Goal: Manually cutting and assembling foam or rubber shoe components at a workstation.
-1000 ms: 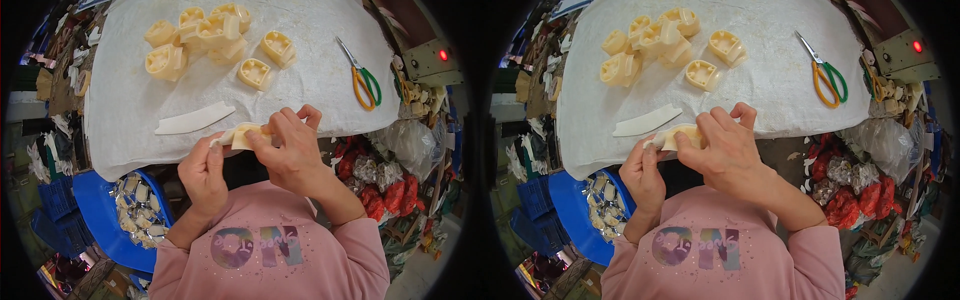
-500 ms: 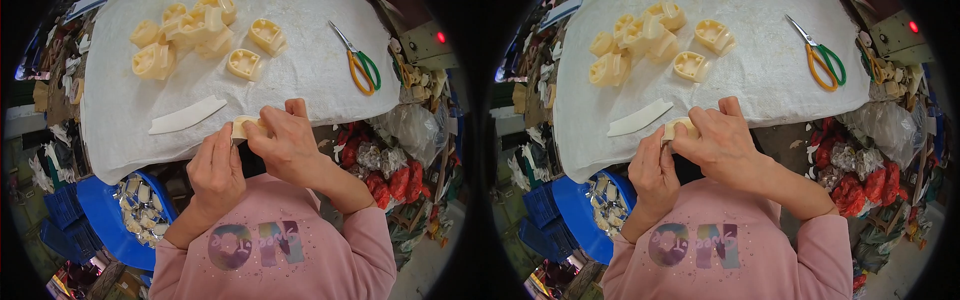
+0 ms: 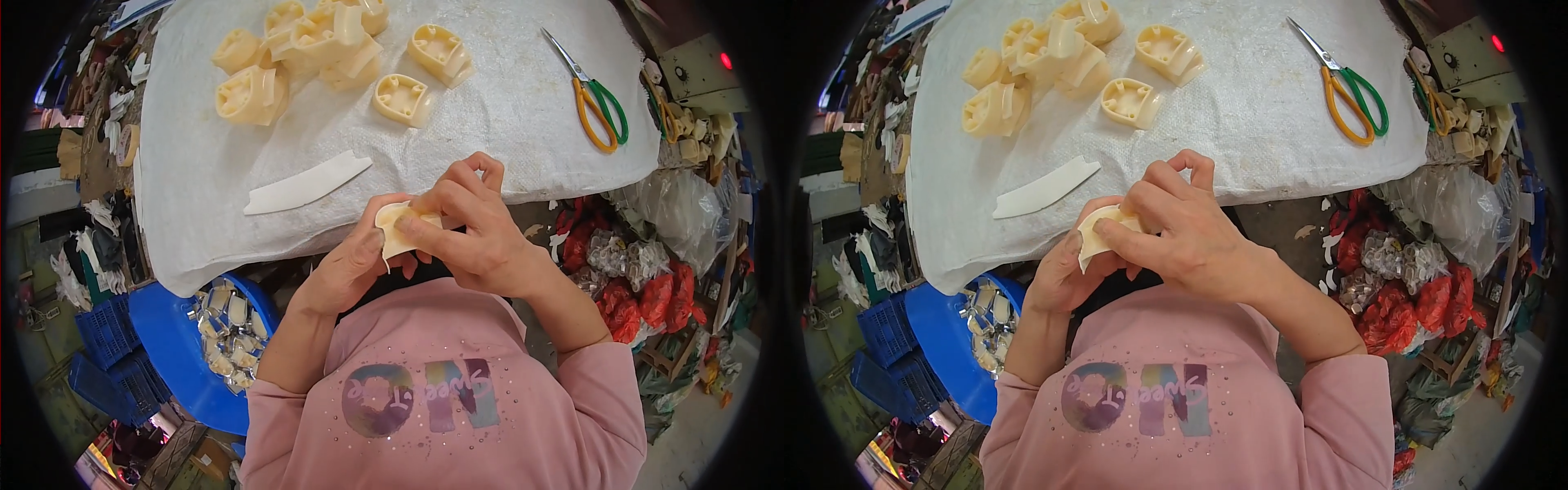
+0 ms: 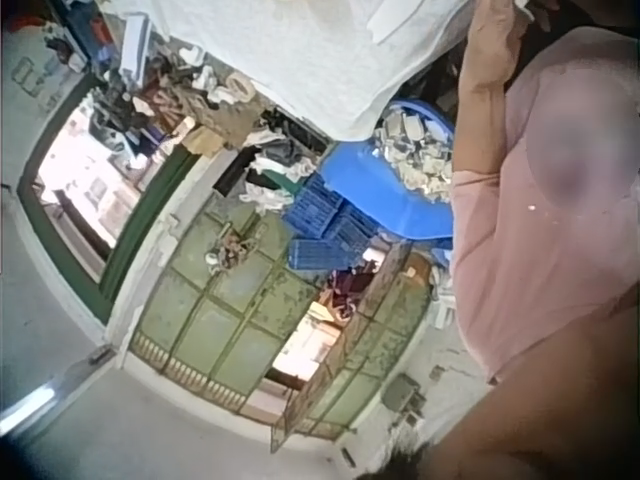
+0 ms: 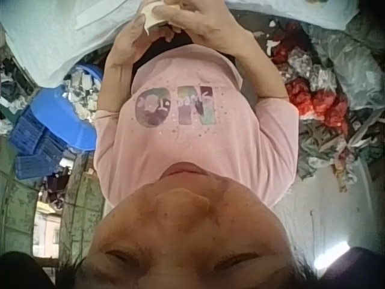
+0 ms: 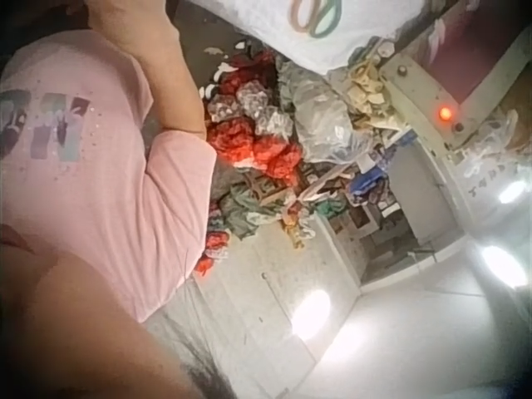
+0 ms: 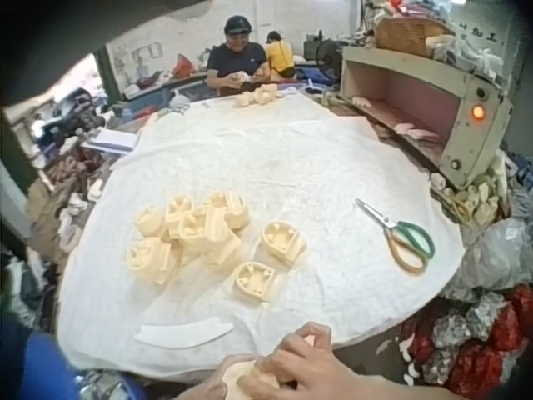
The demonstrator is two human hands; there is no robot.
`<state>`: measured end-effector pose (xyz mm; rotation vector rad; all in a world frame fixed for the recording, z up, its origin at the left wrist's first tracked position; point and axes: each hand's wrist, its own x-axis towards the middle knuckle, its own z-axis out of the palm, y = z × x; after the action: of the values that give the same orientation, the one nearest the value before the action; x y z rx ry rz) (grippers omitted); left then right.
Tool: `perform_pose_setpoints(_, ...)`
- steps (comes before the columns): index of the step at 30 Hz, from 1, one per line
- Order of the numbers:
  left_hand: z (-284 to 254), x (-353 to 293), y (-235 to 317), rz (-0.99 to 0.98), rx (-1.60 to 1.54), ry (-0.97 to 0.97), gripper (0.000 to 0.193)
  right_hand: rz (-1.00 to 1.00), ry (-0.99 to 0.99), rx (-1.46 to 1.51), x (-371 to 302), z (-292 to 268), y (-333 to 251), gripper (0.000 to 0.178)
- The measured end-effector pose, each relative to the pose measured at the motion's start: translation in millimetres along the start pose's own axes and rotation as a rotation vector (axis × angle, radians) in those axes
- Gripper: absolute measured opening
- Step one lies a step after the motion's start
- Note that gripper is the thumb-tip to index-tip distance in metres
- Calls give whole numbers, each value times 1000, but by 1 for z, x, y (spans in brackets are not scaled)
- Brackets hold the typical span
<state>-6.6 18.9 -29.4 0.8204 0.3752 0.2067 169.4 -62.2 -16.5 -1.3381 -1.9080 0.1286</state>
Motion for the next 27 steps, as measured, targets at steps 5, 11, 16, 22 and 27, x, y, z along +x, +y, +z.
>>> perform_pose_setpoints(5, 5, 5, 0, -50, -31, 90, 60, 17, -10, 73, 0, -4, -1, 36)
perform_pose_setpoints(11, 7, 6, -3, -8, -13, 93, 47, 10, 10, 31, 2, -1, -3, 33)
perform_pose_setpoints(16, 9, 9, -6, 130, 110, 241, 57, 61, -12, 0, -1, 2, 3, 33)
perform_pose_setpoints(22, -2, -5, -25, 658, 413, 483, 28, 116, -11, -27, -1, -2, 5, 39)
perform_pose_setpoints(27, 2, 6, -28, 763, 457, 463, 13, 116, -49, 33, -3, -3, 3, 41)
